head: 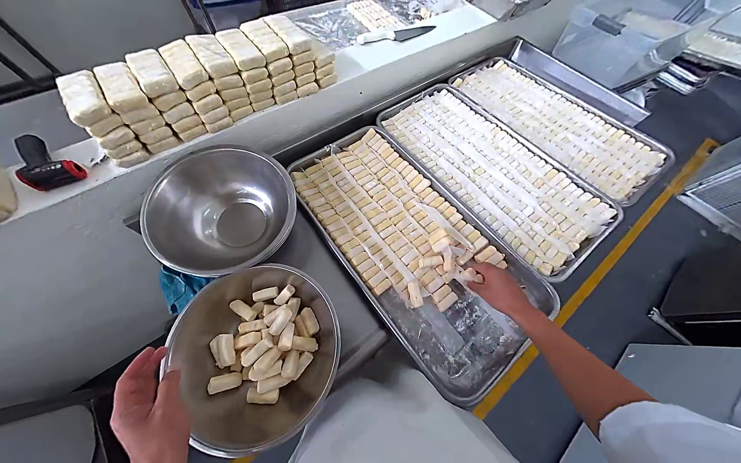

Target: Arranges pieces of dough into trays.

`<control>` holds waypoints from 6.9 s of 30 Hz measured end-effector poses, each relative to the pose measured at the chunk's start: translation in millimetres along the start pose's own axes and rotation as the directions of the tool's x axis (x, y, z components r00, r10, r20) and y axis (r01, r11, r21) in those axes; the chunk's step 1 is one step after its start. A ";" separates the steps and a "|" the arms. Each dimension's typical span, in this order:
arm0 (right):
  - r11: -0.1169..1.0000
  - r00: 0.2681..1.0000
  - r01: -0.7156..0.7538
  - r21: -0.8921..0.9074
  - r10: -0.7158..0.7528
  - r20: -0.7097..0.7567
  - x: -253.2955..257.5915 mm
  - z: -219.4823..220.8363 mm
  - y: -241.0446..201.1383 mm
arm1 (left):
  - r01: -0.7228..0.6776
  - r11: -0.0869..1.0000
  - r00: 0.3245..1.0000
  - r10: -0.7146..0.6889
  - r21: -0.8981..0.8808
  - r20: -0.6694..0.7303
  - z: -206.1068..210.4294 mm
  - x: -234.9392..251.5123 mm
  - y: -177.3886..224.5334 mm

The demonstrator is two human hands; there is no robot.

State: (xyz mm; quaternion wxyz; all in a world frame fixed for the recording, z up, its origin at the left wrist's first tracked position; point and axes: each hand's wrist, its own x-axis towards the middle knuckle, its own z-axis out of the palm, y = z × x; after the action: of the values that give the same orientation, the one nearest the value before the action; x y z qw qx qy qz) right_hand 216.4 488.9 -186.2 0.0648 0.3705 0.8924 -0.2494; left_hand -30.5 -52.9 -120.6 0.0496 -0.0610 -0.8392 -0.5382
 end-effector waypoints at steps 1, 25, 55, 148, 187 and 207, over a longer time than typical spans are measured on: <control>0.987 0.999 -0.041 0.157 0.042 -0.007 -4.7 -7.5 -9.6 | -0.015 0.999 1.000 0.016 -0.037 0.023 1.7 -1.8 6.2; 0.889 0.975 0.026 0.457 0.079 -0.209 35.7 -40.8 -39.9 | 0.115 0.965 0.965 -0.053 -0.234 0.257 31.6 -33.9 27.0; 0.863 0.876 0.471 0.182 -0.483 0.024 -27.7 35.5 -223.6 | 0.126 0.944 0.988 -0.093 -0.305 0.121 -2.6 -44.1 12.2; 0.345 0.895 -0.432 0.833 0.279 0.348 -16.4 23.5 -15.0 | 0.253 0.942 0.915 -0.159 -0.221 0.371 48.5 -32.7 32.2; 0.953 0.940 -0.240 -0.183 0.276 0.203 -32.0 14.0 -2.4 | 0.253 0.945 0.902 -0.151 -0.209 0.405 62.1 -35.7 33.8; 0.944 0.914 -0.115 -0.309 0.223 0.340 -42.3 6.4 -50.9 | 0.234 0.954 0.904 -0.143 -0.186 0.403 70.6 -33.8 42.1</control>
State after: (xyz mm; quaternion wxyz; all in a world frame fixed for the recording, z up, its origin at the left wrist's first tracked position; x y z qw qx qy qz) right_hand 210.9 428.5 -158.8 0.3057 0.3800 0.8546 -0.1783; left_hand 8.1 27.1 -117.2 -0.1764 -0.0888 -0.7662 -0.6115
